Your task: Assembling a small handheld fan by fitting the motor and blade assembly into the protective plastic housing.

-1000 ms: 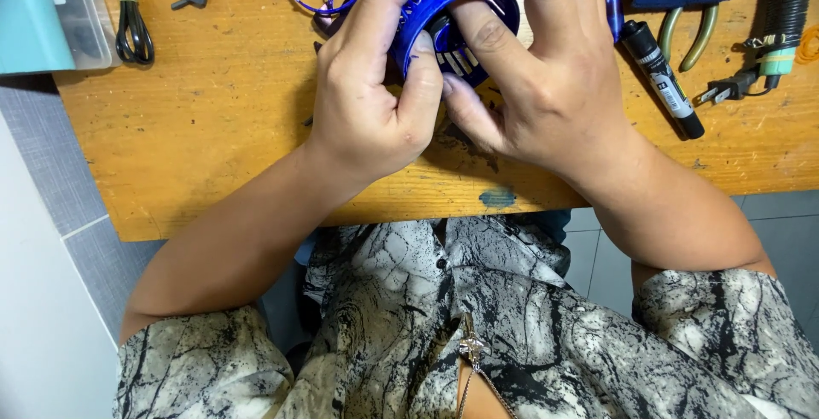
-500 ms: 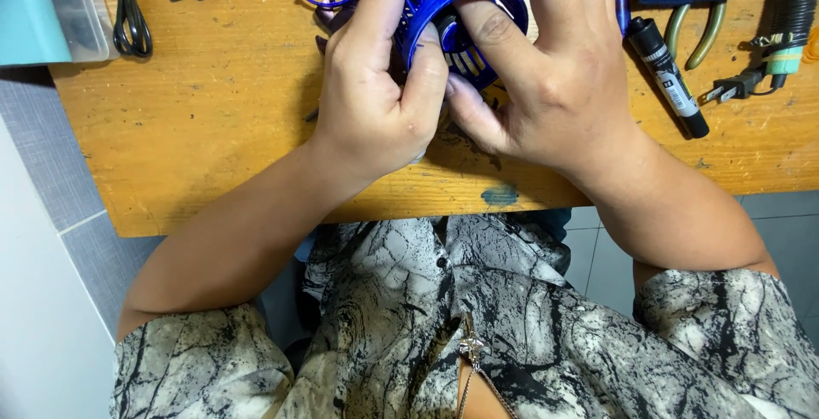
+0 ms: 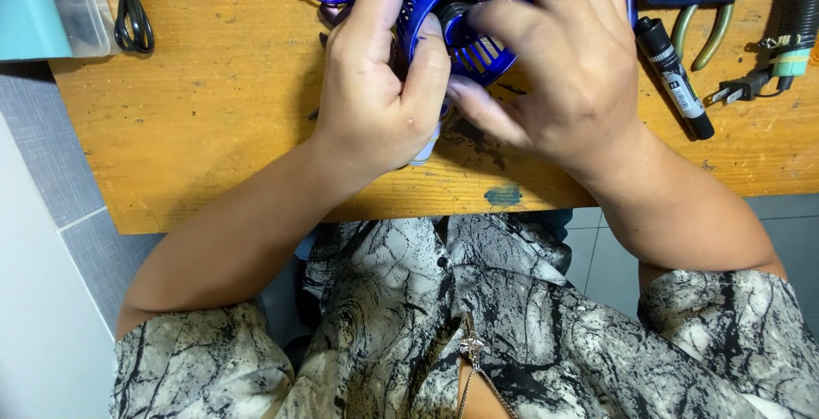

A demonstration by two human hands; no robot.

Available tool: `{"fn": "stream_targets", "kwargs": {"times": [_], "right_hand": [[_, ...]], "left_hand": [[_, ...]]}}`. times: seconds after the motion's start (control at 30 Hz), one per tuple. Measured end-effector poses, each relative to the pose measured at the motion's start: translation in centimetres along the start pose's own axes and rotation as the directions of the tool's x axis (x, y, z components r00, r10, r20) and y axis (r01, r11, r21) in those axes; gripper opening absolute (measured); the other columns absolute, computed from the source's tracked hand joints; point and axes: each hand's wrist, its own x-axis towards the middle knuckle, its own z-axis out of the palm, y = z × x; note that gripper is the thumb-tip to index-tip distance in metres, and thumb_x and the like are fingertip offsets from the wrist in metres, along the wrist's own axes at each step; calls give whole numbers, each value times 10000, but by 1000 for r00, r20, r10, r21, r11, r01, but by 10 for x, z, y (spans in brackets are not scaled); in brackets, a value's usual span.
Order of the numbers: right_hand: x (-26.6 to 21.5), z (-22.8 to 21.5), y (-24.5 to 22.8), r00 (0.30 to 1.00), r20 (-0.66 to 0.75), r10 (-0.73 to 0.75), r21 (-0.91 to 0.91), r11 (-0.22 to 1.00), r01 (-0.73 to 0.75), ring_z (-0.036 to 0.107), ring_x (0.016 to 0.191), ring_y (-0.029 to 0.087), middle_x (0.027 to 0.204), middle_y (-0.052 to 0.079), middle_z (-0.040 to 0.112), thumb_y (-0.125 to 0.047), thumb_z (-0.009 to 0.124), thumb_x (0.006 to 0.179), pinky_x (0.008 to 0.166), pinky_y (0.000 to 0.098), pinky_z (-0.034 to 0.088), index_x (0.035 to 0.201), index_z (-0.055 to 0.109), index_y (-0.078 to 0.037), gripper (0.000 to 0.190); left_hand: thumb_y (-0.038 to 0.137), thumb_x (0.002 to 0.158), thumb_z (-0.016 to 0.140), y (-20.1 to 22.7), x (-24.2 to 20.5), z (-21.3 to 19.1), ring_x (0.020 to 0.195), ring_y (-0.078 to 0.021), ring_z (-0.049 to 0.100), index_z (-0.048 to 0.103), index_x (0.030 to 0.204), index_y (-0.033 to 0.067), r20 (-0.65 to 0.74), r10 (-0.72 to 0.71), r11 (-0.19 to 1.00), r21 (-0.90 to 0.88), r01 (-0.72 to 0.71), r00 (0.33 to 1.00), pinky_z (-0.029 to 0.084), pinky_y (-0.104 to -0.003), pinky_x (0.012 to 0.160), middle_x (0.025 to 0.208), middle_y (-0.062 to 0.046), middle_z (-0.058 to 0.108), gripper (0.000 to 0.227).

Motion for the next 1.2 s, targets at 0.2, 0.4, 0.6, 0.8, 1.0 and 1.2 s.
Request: {"fn": "stream_targets", "kwargs": {"times": [0.2, 0.4, 0.6, 0.8, 1.0, 1.2], "right_hand": [[2, 0, -2, 1000, -10, -9, 38, 999, 9, 686, 1226, 601, 1527, 399, 632, -336, 706, 1293, 1045, 656, 526, 1378, 750, 117, 464], [7, -2, -5, 1000, 14, 15, 98, 995, -16, 634, 1286, 596, 1485, 397, 585, -258, 748, 1273, 1117, 686, 526, 1410, 695, 139, 423], [8, -3, -6, 998, 49, 42, 110, 993, -48, 607, 1282, 582, 1478, 371, 561, -222, 794, 1242, 1119, 690, 513, 1433, 688, 126, 411], [8, -6, -5, 999, 47, 5, -64, 998, -2, 630, 1239, 538, 1487, 337, 617, -316, 782, 1262, 1013, 639, 515, 1334, 733, 75, 401], [3, -9, 3, 997, 78, 25, 43, 999, -28, 648, 1327, 551, 1524, 358, 619, -152, 870, 1244, 1131, 627, 525, 1439, 745, 121, 358], [3, -10, 11, 999, 30, -16, 98, 995, 13, 670, 1331, 553, 1511, 353, 664, -141, 847, 1258, 1143, 644, 523, 1389, 780, 132, 310]], "left_hand": [[21, 1213, 513, 7, 0, -4, 1186, -305, 811, 556, 1564, 98, -4, 16, 998, 66, -15, 1000, 661, -423, 1146, 1373, -128, 800, 362], [-16, 1183, 533, 2, 0, -5, 1288, -367, 823, 561, 1562, 51, 5, 76, 994, 81, -76, 997, 661, -462, 1225, 1428, -173, 760, 385], [-29, 1152, 562, -1, -1, -4, 1425, -386, 807, 555, 1589, 36, 38, 89, 992, 88, -92, 995, 642, -475, 1320, 1525, -187, 753, 442], [-55, 1141, 550, 1, -1, -2, 1461, -391, 806, 563, 1590, 27, 53, 65, 994, 88, -70, 996, 627, -464, 1344, 1558, -197, 749, 457], [-10, 1195, 559, -2, 1, -4, 1412, -372, 830, 555, 1605, 64, 54, 42, 994, 95, -48, 998, 637, -453, 1303, 1528, -177, 780, 417], [12, 1213, 604, 0, 0, -6, 1536, -327, 815, 532, 1677, 62, 69, 12, 998, 58, -16, 998, 634, -421, 1400, 1650, -171, 749, 473]]}}
